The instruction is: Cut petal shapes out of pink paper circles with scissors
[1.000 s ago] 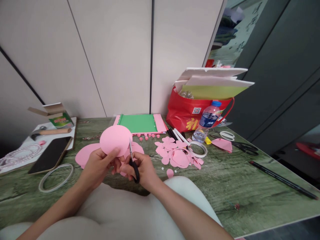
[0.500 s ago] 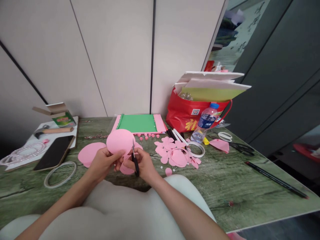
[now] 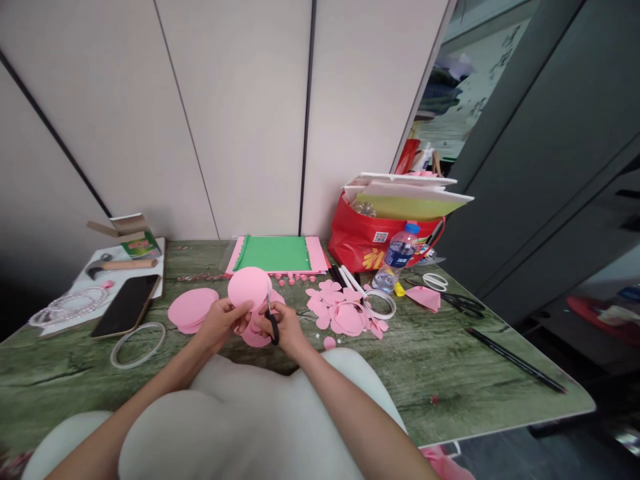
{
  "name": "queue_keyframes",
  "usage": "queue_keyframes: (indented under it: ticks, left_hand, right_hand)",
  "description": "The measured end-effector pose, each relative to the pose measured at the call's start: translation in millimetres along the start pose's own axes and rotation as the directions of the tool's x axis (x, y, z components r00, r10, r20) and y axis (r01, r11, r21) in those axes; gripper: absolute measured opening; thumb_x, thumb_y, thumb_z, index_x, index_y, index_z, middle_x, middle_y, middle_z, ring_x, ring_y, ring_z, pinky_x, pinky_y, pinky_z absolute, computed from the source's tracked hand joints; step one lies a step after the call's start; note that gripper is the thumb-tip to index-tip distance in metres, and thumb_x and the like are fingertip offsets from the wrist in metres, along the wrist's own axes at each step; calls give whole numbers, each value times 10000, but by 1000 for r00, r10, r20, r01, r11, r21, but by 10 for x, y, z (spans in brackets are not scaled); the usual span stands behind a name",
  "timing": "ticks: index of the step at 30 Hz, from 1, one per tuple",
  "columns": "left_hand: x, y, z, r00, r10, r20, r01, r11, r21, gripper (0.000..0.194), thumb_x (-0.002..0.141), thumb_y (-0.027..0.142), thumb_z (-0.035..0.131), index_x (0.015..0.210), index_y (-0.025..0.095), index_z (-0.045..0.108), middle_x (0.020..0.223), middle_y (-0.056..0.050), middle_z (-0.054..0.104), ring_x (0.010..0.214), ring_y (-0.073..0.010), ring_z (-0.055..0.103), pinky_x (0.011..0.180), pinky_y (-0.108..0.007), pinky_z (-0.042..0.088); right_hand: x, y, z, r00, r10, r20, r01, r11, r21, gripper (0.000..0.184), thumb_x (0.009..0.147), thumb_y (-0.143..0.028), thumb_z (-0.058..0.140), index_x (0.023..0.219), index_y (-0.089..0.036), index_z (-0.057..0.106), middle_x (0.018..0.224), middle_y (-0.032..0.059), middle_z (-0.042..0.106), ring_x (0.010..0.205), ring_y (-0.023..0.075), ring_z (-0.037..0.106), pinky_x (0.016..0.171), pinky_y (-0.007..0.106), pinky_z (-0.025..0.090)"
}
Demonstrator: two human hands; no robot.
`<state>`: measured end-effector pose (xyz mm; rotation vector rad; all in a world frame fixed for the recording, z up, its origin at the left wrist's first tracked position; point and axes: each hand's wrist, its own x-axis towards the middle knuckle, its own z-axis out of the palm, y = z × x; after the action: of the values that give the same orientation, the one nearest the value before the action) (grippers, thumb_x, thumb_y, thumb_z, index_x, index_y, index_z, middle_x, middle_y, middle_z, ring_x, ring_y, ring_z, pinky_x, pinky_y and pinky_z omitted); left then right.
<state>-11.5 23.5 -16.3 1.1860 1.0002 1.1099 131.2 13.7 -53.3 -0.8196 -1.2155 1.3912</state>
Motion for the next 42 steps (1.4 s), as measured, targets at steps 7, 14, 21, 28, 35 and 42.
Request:
queue_keyframes:
  ticks: [7,14,21,28,35,42]
  left_hand:
    - [-2,36,26,1000,-5,18,5,1000,-15,285,617,358,692,533,124,553,417,15,564,336,-72,462,370,-197,343]
    - [55,311,22,985,-91,145,96,995,-32,317,604,358,720,700,74,617,501,-66,638,425,-146,575,422,-235,424]
    - [124,596,58,996,-24,91,35,991,-128,357,587,322,740,818,73,632,667,-76,671,532,-124,580,503,-234,446]
    - [119,672,18,1000,18,-14,-20,990,-137,223,564,272,736,626,86,630,476,-9,582,407,-74,465,403,-198,348]
    - [164,471,-46,998,-40,-47,35,994,-107,235,581,298,712,577,80,624,425,-14,561,370,-71,436,386,-198,321]
    - [236,245,-115,983,-147,-114,137,987,-88,272,592,348,702,530,109,586,397,3,538,354,-63,408,372,-189,290]
  right_hand:
    - [16,6,35,1000,0,-20,0,1000,18,266,612,-358,697,631,-165,514,416,-69,492,368,73,434,384,182,345]
    - [58,-170,103,998,0,-57,1,1000,22,321,600,-414,701,650,-172,496,439,-73,498,383,74,454,401,190,374]
    - [164,-525,204,999,16,-37,-17,1000,-13,343,571,-405,730,688,-164,516,431,-79,500,375,65,452,410,191,392]
    - [312,-658,183,997,70,45,-67,996,-51,384,543,-390,756,739,-151,529,471,-54,557,416,83,501,437,202,406]
    - [337,-405,138,991,119,68,-116,992,-39,399,561,-428,742,735,-164,500,458,-50,545,411,90,491,443,211,395]
    - [313,-181,134,980,160,116,-164,986,21,365,630,-439,697,758,-175,480,514,-41,551,435,90,479,446,205,366]
